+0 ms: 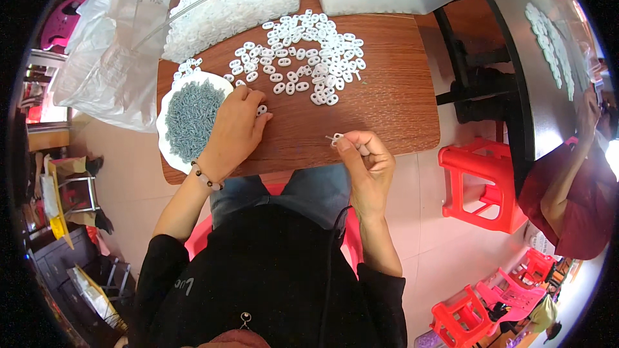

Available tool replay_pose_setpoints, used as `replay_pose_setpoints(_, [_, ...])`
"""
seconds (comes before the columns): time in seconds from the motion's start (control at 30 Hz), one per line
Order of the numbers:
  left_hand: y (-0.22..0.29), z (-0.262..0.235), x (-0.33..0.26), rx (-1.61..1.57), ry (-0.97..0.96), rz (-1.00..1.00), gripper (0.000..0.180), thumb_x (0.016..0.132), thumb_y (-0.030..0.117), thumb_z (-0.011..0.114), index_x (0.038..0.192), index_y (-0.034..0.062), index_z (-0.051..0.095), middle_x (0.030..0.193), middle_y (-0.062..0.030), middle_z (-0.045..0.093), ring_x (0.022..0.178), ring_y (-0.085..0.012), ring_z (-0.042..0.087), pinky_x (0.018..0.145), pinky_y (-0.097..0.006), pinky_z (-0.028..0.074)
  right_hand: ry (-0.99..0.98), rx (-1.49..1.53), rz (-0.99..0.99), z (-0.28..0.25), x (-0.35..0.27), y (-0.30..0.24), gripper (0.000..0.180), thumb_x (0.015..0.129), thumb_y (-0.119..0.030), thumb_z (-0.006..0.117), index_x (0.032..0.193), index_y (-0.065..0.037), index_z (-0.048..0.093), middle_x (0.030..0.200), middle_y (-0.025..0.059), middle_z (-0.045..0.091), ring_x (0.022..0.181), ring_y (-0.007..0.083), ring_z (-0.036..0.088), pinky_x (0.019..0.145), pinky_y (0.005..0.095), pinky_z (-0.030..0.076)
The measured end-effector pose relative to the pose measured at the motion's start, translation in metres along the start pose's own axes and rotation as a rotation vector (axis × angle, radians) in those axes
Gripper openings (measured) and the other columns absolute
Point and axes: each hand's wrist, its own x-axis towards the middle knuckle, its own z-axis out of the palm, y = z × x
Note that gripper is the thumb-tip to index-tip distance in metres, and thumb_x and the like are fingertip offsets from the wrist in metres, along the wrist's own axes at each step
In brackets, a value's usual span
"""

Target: Assembling small plastic parts by hand at a workbench.

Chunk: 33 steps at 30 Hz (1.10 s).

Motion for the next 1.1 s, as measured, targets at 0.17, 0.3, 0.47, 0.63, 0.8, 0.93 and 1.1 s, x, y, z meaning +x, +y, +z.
replay_pose_setpoints(0.17, [-0.005,0.004,0.005,0.041,-0.012,-0.003,0.011,0.078,0.003,0.062,0.087,-0.0028,0.059,0.081,-0.0172,0.055,0.078,-0.0362,0.055,0.068,-0.043,0.045,-0.023,0.033,0.01,0.003,0.003,-0.002,0.006,0.087,-0.005,0.063,0.09,0.0,0.063,0.08,0.0056,0.065,0.071,0.0077,0.057,0.066,0.02,0.042])
replay_pose_setpoints(0.3, [-0.003,0.006,0.011,0.022,0.041,0.037,0.011,0.08,0.004,0.061,0.088,-0.003,0.06,0.078,-0.0167,0.057,0.072,-0.0339,0.057,0.065,-0.04,0.046,-0.069,0.061,0.034,-0.002,0.004,-0.001,0.005,0.088,-0.002,0.061,0.091,0.001,0.062,0.085,0.0049,0.065,0.079,0.0082,0.059,0.073,0.0201,0.045])
replay_pose_setpoints(0.47, [0.005,0.0,0.012,-0.611,0.015,-0.334,0.02,0.09,0.013,0.06,0.104,-0.001,0.063,0.085,-0.006,0.065,0.068,-0.0123,0.06,0.059,-0.022,0.047,-0.037,0.034,0.033,0.006,0.007,-0.003,0.007,0.087,-0.006,0.063,0.091,0.0,0.063,0.08,0.0064,0.065,0.071,0.0075,0.057,0.066,0.0199,0.042])
replay_pose_setpoints(0.63, [0.01,-0.016,0.0,-1.536,-0.146,-0.603,0.027,0.093,0.015,0.057,0.115,-0.0011,0.059,0.094,-0.0045,0.064,0.08,-0.0103,0.061,0.07,-0.02,0.051,-0.126,0.116,0.12,0.018,0.009,-0.009,0.008,0.087,-0.008,0.062,0.091,-0.001,0.061,0.081,0.007,0.064,0.069,0.0088,0.056,0.064,0.0203,0.043])
replay_pose_setpoints(0.8, [0.011,-0.013,-0.023,-1.943,-0.221,-0.635,0.033,0.094,0.012,0.055,0.123,-0.0011,0.052,0.11,-0.0116,0.061,0.095,-0.0151,0.061,0.083,-0.025,0.051,-0.25,0.207,0.233,0.037,0.007,-0.012,0.009,0.088,-0.009,0.06,0.092,-0.001,0.058,0.081,0.0072,0.063,0.067,0.0105,0.055,0.062,0.022,0.044])
replay_pose_setpoints(0.93, [0.012,-0.014,-0.032,-1.934,-0.205,-0.659,0.031,0.093,0.011,0.055,0.122,-0.0005,0.053,0.111,-0.0123,0.061,0.096,-0.0159,0.061,0.084,-0.027,0.052,-0.331,0.243,0.296,0.047,0.003,-0.014,0.012,0.089,-0.013,0.058,0.093,-0.002,0.056,0.082,0.007,0.061,0.067,0.011,0.055,0.062,0.0227,0.045])
replay_pose_setpoints(1.1, [0.012,-0.01,-0.037,-1.945,-0.221,-0.664,0.025,0.092,0.01,0.056,0.115,0.0001,0.057,0.108,-0.0113,0.063,0.096,-0.0157,0.061,0.084,-0.028,0.052,-0.355,0.303,0.325,0.055,0.002,-0.008,0.013,0.09,-0.015,0.057,0.093,-0.003,0.055,0.082,0.0067,0.06,0.068,0.0115,0.055,0.063,0.0231,0.045])
